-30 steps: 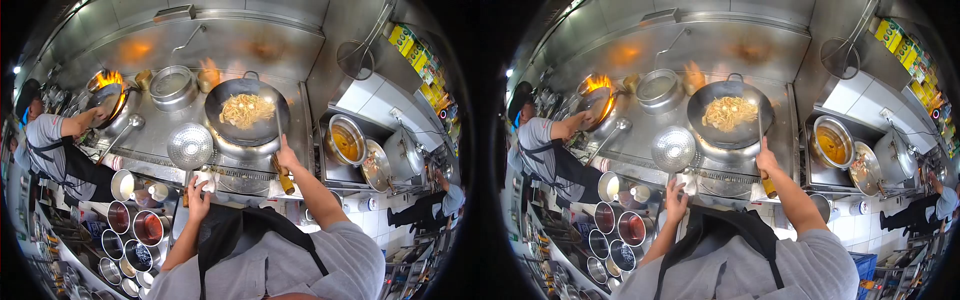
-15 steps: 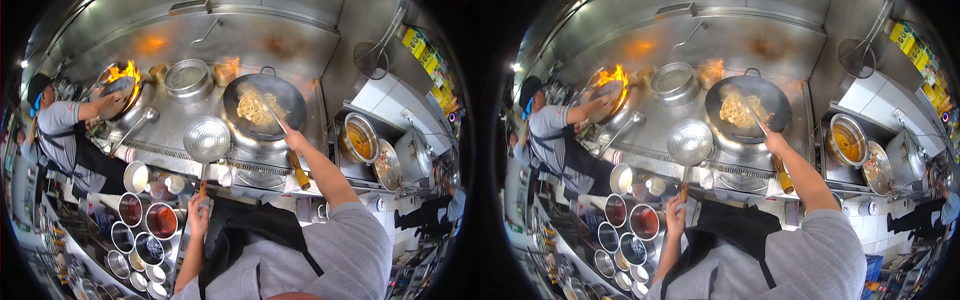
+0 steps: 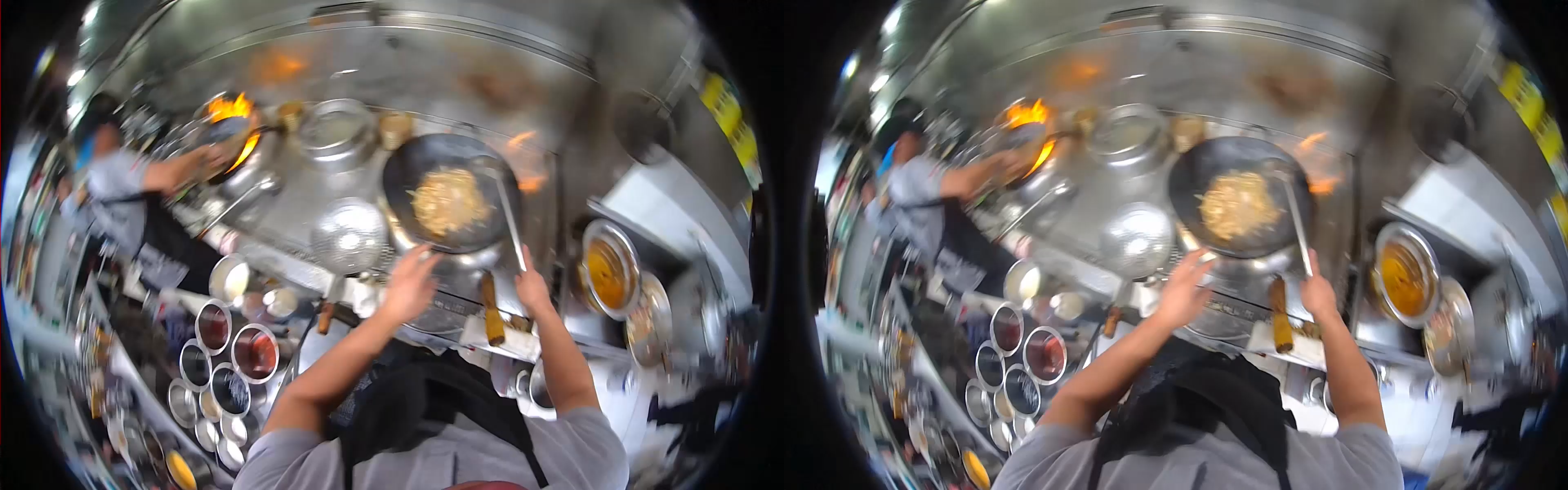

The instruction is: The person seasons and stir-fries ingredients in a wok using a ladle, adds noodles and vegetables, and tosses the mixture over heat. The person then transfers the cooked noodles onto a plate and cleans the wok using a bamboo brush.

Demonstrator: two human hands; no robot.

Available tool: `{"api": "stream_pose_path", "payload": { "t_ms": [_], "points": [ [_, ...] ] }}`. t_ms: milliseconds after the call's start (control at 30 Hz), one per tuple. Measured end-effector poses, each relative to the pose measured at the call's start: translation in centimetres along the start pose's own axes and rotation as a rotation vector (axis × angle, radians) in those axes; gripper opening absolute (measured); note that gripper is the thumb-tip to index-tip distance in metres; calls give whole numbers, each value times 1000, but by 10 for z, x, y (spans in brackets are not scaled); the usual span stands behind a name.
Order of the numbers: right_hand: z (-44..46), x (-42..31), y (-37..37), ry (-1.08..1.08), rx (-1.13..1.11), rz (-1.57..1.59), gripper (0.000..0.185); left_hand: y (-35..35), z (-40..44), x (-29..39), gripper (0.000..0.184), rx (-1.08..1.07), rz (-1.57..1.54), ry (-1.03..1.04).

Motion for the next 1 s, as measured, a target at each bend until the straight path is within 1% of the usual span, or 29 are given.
{"api": "stream_pose_path", "payload": {
  "t_ms": [33,67,100,133,167,200,233,267,300,367,400,433,467,500,533,567,600,633,667,700,733,767,833,900,933,967,1000],
  "points": [
    [-1,-8,-1,-1,-18,39,87,19,24,5,57,46,78,-31],
    [0,-14,4,-26,-13,53,87,37,43,5,55,-33,130,-101],
    [1,-17,9,-57,-23,55,87,70,43,-8,53,-12,174,-64],
    [7,-23,14,-84,-97,70,86,87,35,-14,53,-212,306,-170],
    [11,-28,17,-248,-80,130,83,103,26,-29,57,-336,531,-61],
    [24,-22,28,-406,-53,172,78,118,19,-41,53,-146,154,-293],
    [46,-13,35,-513,-131,165,78,155,20,-69,45,-71,206,-279],
    [70,9,52,-575,-161,205,78,121,25,-59,44,-232,214,-204],
    [52,-10,33,-558,-220,55,79,86,33,-38,43,-409,203,-116],
    [71,13,42,-646,-187,19,81,72,17,-53,46,-332,-77,-305],
    [84,11,43,-710,-233,3,81,48,-9,-54,46,-296,-124,-394],
    [96,10,38,-615,-317,-59,80,22,-47,-46,45,-260,-168,-477],
    [99,3,26,-512,-394,-130,79,13,-96,-57,43,-139,-153,-506],
    [99,-5,12,-397,-458,-206,78,-12,-150,-48,45,-123,-69,-680],
    [78,-47,-13,-582,-270,-208,71,-38,-210,-43,46,-135,-102,-867],
    [56,-86,-27,-760,-73,-192,66,-40,-284,-47,46,77,-126,-992],
    [92,-102,-15,-881,-126,-23,64,-45,-363,-38,47,226,-46,-1264],
    [129,-128,-2,-994,-182,156,64,-66,-418,5,48,332,74,-1470],
    [134,-161,11,-1048,-151,95,66,-73,-473,41,46,453,248,-1626],
    [114,-208,19,-1100,-119,33,68,-90,-500,95,44,595,229,-1727],
    [58,-255,19,-1141,-207,101,63,-97,-523,142,44,740,239,-1862],
    [-1,-299,19,-1183,-296,164,59,-89,-557,174,44,867,309,-1915],
    [-73,-352,49,-1511,-397,225,58,-71,-595,228,45,1201,227,-1962],
    [-173,-375,70,-1738,-560,225,58,-56,-600,254,45,1283,206,-1971],
    [-228,-375,78,-1761,-731,219,59,-51,-598,269,45,1336,179,-1978],
    [-275,-369,89,-1774,-900,210,61,-51,-585,278,45,1251,217,-1993],
    [-310,-361,113,-1955,-964,168,59,-38,-596,271,44,1093,287,-1959]
  ]
}}
Point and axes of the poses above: each hand's wrist, its own z-axis towards the middle knuckle, its own y-axis out of the palm, x = y × z, the point moved 3 cm from there along z, towards the middle knuckle, and after that the axes turned 1 degree about y, right-handed, at the moved point
